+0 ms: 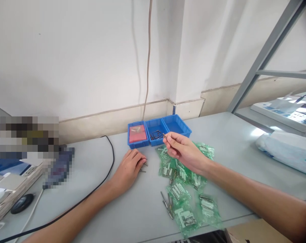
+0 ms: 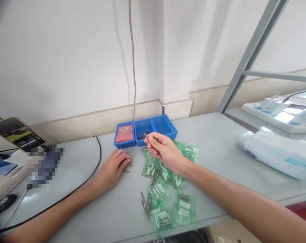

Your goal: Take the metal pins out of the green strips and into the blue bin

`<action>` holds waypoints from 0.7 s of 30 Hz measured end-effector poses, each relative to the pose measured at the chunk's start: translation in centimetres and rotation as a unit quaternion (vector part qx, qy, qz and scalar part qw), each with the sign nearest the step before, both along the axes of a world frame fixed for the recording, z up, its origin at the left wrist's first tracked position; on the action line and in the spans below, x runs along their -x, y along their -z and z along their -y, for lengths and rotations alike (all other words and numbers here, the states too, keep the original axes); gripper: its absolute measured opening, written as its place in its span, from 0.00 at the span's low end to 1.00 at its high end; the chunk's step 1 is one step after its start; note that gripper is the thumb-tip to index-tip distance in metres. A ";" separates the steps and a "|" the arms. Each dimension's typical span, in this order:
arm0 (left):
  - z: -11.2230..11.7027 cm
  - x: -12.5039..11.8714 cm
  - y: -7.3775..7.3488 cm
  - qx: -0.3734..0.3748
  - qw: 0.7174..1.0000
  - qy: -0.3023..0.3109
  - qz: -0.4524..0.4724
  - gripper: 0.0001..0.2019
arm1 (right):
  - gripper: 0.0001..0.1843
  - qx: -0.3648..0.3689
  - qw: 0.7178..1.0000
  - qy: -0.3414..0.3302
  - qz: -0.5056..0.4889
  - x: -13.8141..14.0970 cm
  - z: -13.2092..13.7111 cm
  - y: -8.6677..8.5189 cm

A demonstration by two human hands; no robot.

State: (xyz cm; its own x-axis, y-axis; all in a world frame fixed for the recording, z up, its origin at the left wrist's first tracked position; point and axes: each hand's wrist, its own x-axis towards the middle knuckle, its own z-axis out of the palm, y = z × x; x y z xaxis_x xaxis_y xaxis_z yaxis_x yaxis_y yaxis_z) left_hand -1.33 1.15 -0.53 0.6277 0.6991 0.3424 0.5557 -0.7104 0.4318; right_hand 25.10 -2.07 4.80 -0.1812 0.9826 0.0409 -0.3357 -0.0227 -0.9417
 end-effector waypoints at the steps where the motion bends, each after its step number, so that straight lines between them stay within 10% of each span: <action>1: 0.0 0.0 0.0 0.001 1.000 0.001 0.001 0.12 | 0.19 0.006 1.000 -0.007 -0.003 0.0 0.0 0.1; 21: 0.4 -0.2 -0.5 -0.006 1.000 -0.003 0.008 0.10 | 0.13 -0.053 0.976 0.133 0.166 -0.4 -0.7 0.6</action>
